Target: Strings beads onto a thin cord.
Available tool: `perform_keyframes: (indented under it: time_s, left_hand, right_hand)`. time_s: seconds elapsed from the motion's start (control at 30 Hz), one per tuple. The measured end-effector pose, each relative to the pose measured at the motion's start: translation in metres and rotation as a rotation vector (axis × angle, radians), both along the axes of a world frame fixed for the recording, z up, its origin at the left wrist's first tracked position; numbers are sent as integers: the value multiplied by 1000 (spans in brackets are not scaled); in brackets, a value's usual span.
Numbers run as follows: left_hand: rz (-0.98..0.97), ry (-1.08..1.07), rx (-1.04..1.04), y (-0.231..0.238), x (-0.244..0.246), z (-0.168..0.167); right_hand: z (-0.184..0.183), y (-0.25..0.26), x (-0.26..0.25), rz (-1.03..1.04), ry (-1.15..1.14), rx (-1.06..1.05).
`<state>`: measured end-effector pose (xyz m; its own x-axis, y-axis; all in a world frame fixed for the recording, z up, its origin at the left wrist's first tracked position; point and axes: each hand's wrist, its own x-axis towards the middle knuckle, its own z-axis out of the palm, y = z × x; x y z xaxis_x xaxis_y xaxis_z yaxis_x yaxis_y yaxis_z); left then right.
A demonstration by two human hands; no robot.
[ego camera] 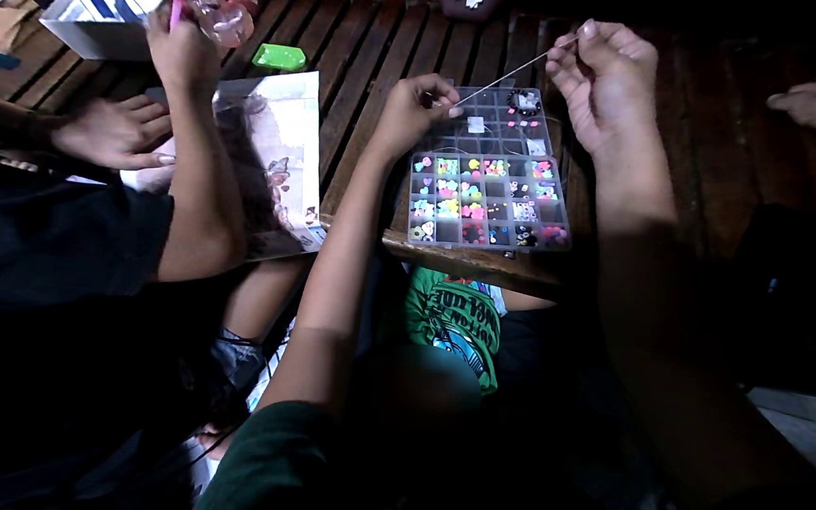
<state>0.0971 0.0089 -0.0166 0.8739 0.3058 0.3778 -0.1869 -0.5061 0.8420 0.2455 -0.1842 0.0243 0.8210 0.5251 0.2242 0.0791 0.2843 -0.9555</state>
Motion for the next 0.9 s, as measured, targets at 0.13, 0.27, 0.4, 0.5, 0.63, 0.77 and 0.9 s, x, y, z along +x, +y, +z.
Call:
perform_keyframes:
  time_s: [0.13, 0.27, 0.4, 0.5, 0.63, 0.77, 0.9]
  left_hand:
    - [61, -13, 127, 1, 1, -1]
    - [89, 25, 218, -1, 0, -1]
    - [75, 14, 214, 0, 1, -2]
    - [88, 40, 277, 0, -2, 0]
    - [64, 118, 393, 5, -2, -4]
    - [64, 211, 437, 8, -1, -5]
    - [58, 198, 423, 7, -2, -5]
  right_hand:
    - [1, 1, -2, 11, -2, 7]
    - [1, 1, -4, 61, -39, 62]
    - [4, -1, -4, 88, -72, 76]
    - [0, -1, 0, 26, -206, -69]
    - [-1, -3, 3, -56, -519, -463]
    - [0, -2, -3, -15, -593, -636]
    - [-2, -2, -3, 53, -643, -625]
